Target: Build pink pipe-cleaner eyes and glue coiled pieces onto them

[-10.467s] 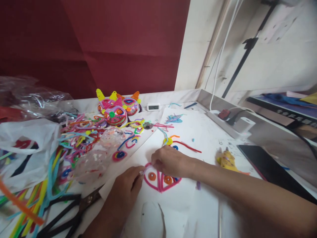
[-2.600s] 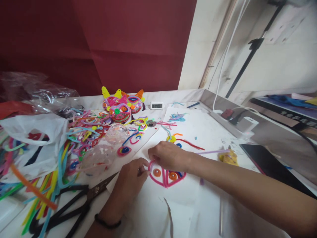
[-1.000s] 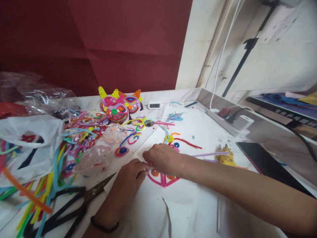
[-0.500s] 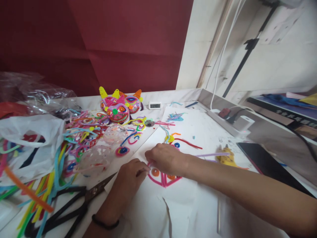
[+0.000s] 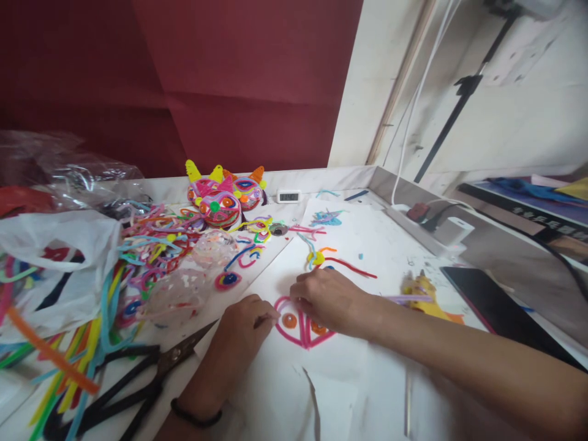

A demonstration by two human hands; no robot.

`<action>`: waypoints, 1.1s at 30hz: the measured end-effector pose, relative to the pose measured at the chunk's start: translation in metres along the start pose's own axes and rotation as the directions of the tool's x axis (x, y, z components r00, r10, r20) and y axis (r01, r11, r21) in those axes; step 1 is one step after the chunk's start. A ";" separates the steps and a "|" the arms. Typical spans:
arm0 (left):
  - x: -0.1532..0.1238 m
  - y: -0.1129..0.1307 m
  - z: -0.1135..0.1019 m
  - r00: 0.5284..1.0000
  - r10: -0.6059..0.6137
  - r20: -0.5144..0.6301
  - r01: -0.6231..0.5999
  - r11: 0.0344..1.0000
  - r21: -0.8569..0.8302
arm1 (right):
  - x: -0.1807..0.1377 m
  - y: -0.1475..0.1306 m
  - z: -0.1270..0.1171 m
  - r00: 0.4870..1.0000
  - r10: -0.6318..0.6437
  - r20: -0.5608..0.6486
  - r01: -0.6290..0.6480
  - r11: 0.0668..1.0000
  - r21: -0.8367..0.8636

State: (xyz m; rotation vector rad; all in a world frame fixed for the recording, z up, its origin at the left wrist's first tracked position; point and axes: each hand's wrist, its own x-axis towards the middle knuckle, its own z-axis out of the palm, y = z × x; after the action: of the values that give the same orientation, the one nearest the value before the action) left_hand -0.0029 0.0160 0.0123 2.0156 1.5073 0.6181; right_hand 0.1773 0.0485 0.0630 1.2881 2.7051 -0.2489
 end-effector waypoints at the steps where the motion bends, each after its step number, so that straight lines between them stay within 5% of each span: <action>1: 0.000 0.000 0.000 1.000 0.002 0.002 -0.002 1.000 0.000 | -0.001 0.000 0.001 1.000 0.000 -0.007 0.000 1.000 0.013; 16: 0.001 -0.006 0.004 0.999 0.033 0.000 -0.033 0.999 -0.012 | -0.004 0.003 0.018 0.994 0.038 -0.106 -0.002 0.944 0.329; 33: 0.001 -0.005 0.004 1.000 0.009 0.001 -0.009 1.000 -0.002 | -0.002 -0.002 0.003 0.995 0.092 0.039 -0.099 0.916 0.390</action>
State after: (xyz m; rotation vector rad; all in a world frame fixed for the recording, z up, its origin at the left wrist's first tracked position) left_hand -0.0035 0.0171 0.0056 2.0212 1.4977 0.6225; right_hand 0.1774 0.0456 0.0607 1.4978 2.6512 -0.8228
